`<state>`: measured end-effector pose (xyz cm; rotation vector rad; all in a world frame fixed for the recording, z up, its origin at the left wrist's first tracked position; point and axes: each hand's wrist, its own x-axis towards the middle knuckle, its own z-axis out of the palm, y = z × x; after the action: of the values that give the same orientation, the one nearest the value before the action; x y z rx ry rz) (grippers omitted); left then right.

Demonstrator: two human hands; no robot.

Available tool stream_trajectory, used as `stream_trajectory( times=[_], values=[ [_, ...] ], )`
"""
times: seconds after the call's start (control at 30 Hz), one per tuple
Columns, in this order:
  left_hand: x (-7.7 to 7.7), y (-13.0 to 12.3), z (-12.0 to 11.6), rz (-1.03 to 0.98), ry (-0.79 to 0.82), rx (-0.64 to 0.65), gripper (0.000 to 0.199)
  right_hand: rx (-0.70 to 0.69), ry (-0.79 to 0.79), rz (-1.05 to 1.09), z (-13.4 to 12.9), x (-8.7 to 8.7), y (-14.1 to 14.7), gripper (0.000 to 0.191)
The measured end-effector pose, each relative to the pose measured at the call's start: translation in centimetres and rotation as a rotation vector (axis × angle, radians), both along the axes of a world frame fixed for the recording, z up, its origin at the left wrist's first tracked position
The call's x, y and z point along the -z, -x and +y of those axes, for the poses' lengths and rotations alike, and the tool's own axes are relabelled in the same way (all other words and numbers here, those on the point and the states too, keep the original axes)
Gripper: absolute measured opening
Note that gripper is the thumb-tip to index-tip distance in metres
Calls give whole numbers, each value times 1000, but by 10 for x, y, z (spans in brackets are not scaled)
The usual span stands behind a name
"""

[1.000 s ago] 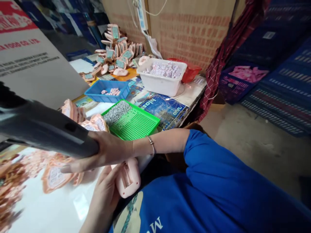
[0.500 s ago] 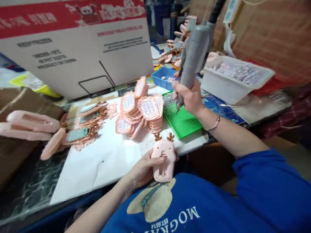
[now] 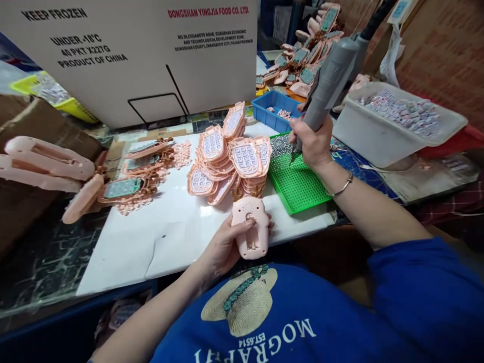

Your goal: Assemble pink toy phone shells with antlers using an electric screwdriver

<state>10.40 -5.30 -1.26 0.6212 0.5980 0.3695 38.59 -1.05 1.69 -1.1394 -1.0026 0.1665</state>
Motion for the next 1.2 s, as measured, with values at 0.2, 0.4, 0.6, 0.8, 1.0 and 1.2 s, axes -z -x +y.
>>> stream_trajectory(
  times=[0.2, 0.4, 0.6, 0.8, 1.0, 1.2],
  values=[
    [1, -1, 1, -20, -10, -10, 40, 51, 36, -21, -1, 6, -4, 39],
    [0, 0, 0, -11, -23, -25, 42, 75, 44, -18, -1, 9, -5, 38],
    [0, -1, 1, -14, -7, -24, 45, 128, 24, -31, -4, 4, -2, 42],
    [0, -1, 2, -14, -10, -27, 46, 134, 21, -36, -2, 7, -4, 40],
    [1, 2, -1, -21, -5, -41, 43, 149, -5, -31, -1, 5, -4, 42],
    [-7, 16, -5, -35, 21, -105, 44, 87, -101, 14, -12, -23, 11, 34]
  ],
)
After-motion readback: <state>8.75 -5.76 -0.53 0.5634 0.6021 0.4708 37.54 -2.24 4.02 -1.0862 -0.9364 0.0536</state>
